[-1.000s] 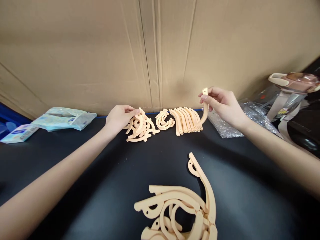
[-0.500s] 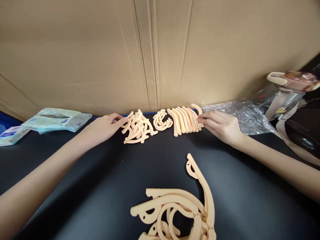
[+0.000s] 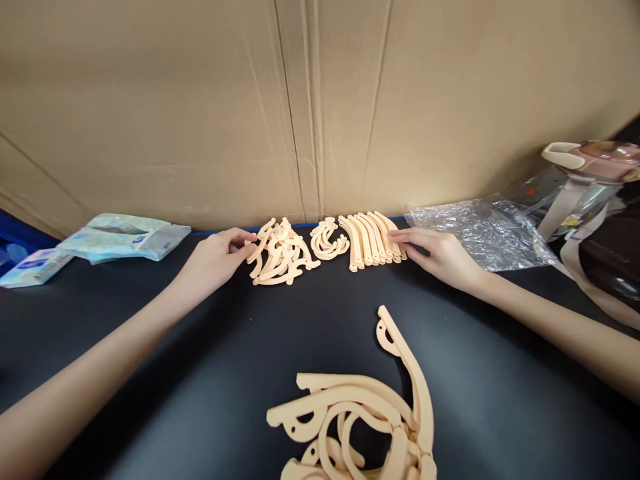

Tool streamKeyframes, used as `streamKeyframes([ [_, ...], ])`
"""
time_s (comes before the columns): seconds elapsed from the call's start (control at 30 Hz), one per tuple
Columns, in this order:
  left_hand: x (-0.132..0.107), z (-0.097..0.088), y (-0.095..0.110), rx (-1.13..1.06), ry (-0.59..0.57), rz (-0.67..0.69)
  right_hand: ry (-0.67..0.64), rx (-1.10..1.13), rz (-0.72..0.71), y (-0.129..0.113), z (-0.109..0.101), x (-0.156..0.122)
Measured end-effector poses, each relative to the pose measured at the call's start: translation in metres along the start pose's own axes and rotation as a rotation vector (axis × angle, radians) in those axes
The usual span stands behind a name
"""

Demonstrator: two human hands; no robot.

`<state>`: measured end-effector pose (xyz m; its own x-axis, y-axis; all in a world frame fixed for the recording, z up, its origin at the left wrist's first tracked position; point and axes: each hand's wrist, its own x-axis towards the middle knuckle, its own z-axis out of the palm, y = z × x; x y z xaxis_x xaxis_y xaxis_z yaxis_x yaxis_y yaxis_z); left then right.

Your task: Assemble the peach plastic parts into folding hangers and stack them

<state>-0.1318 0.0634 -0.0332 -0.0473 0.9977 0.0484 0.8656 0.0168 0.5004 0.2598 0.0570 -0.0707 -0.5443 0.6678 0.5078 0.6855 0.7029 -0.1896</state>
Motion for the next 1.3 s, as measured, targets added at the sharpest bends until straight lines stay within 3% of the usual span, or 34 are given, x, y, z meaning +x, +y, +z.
streamKeyframes([
  [0.23,0.008,0.005,-0.006,-0.124,0.045,-0.077,-0.029,0.029,0.046,-0.003,-0.001,-0.002],
  [0.5,-0.003,0.005,0.009,-0.050,0.021,-0.048,-0.061,0.059,0.061,-0.006,0.001,-0.003],
  [0.73,-0.025,0.021,0.024,0.158,-0.142,0.046,-0.051,0.073,0.084,-0.012,0.000,-0.005],
  [0.87,-0.031,0.033,0.026,0.231,-0.078,0.173,-0.009,0.036,0.041,-0.022,-0.008,-0.004],
  [1.03,-0.036,0.040,0.028,0.219,0.063,0.218,0.012,0.033,-0.064,-0.042,-0.017,-0.004],
  [1.13,-0.040,0.043,0.031,0.257,0.115,0.238,-0.073,0.120,-0.110,-0.055,-0.023,-0.003],
  [1.3,-0.043,0.045,0.032,0.281,0.135,0.222,-0.430,0.392,-0.086,-0.076,-0.040,0.000],
])
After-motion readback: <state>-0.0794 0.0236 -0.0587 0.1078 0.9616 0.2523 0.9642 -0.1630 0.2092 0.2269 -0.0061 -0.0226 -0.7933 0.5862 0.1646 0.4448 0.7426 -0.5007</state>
